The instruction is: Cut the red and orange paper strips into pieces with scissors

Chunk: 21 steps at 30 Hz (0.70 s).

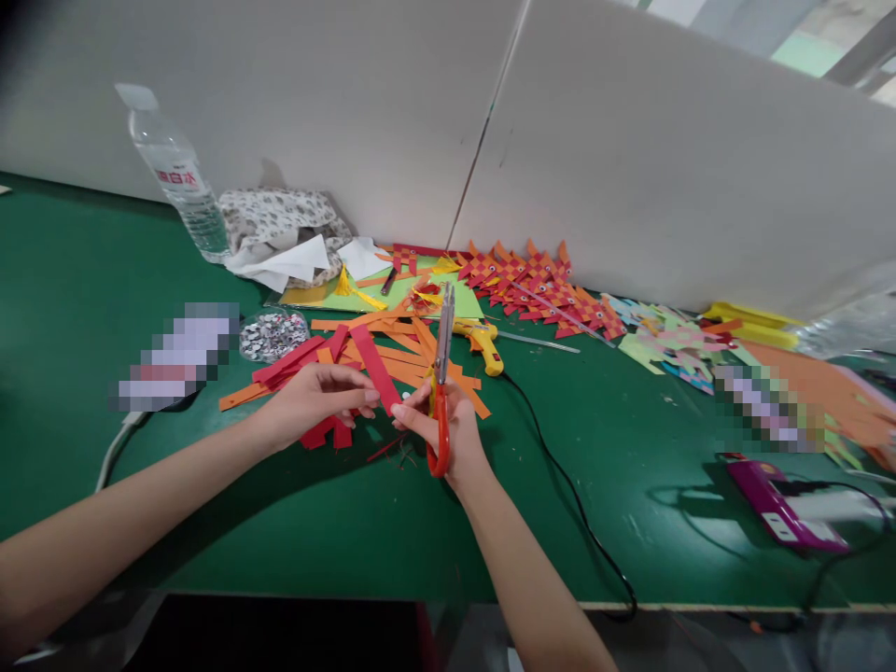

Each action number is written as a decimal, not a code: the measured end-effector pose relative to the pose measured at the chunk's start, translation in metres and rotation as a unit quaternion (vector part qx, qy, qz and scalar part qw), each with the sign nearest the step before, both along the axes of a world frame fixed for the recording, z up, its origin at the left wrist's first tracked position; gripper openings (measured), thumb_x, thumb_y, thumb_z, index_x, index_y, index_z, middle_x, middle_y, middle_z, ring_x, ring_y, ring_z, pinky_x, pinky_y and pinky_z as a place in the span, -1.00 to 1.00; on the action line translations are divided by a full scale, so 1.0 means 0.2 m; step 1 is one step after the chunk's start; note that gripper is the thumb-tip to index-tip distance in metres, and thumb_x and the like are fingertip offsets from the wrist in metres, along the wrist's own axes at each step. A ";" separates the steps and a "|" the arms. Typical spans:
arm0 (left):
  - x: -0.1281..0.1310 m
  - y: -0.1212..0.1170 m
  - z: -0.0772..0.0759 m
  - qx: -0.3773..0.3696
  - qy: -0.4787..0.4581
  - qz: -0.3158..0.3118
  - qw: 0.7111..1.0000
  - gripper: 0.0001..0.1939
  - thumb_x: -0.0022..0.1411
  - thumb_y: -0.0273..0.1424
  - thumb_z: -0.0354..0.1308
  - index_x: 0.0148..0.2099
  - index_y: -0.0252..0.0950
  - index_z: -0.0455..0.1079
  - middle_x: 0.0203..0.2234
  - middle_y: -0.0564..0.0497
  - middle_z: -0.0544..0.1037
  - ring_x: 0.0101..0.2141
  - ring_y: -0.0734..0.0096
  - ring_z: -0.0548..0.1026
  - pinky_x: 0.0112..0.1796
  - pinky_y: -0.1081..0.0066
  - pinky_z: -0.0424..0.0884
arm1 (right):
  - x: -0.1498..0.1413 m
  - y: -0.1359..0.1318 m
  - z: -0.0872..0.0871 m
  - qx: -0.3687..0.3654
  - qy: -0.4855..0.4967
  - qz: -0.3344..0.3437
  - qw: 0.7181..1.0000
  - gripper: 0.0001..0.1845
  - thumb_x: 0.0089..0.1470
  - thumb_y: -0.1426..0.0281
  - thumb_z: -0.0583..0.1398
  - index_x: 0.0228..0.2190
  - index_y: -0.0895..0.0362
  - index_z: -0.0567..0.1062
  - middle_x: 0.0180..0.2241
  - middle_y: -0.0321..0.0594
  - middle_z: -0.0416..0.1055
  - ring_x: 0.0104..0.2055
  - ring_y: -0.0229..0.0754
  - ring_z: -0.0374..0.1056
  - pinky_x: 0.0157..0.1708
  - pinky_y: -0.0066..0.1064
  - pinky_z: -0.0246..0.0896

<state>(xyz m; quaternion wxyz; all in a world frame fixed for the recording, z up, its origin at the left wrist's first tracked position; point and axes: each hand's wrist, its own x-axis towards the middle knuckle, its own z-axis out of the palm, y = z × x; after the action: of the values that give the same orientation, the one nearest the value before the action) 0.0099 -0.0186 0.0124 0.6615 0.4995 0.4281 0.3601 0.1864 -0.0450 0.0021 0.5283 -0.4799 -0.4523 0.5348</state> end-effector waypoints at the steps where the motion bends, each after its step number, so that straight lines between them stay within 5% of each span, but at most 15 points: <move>1: 0.00 0.00 0.00 -0.002 -0.003 0.001 1.000 -0.84 -0.10 -0.34 0.34 -0.43 -0.29 0.48 -0.57 0.01 0.55 -0.51 0.45 0.52 -0.57 0.56 0.38 | 0.00 0.00 0.00 0.005 -0.005 0.000 1.000 -0.56 -0.39 0.34 0.43 -0.51 0.09 0.29 -0.59 -0.44 0.29 -0.54 -0.31 0.30 -0.47 -0.36 0.43; 15: 0.01 -0.01 0.00 0.048 0.004 0.011 0.999 -0.82 -0.09 -0.31 0.33 -0.45 -0.31 0.47 -0.57 0.01 0.53 -0.51 0.44 0.49 -0.53 0.51 0.41 | -0.02 -0.01 0.03 0.013 -0.015 0.003 1.000 -0.53 -0.43 0.33 0.44 -0.52 0.08 0.27 -0.59 -0.45 0.32 -0.55 -0.29 0.33 -0.47 -0.35 0.40; 18: -0.02 -0.02 -0.01 0.167 0.028 0.032 0.985 -0.84 0.00 -0.31 0.27 -0.35 -0.27 0.51 -0.47 -0.04 0.56 -0.44 0.38 0.50 -0.44 0.44 0.44 | -0.01 -0.01 0.02 -0.008 0.007 -0.001 1.000 -0.56 -0.36 0.26 0.41 -0.50 0.08 0.28 -0.57 -0.42 0.34 -0.54 -0.27 0.36 -0.48 -0.36 0.39; 21: -0.05 -0.02 -0.01 0.386 0.111 0.003 0.916 -0.85 0.08 -0.34 0.19 -0.28 -0.17 0.55 -0.37 -0.07 0.57 -0.32 0.33 0.50 -0.26 0.39 0.41 | 0.01 -0.01 0.01 -0.027 0.027 0.013 0.999 -0.61 -0.22 0.18 0.35 -0.48 0.07 0.28 -0.58 -0.39 0.38 -0.55 -0.25 0.39 -0.51 -0.37 0.38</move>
<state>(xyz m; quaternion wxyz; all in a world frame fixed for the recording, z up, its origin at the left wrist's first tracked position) -0.0005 -0.0221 0.0095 0.3642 0.7514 0.3281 0.4418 0.1874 -0.0462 0.0032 0.5204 -0.4737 -0.4287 0.5666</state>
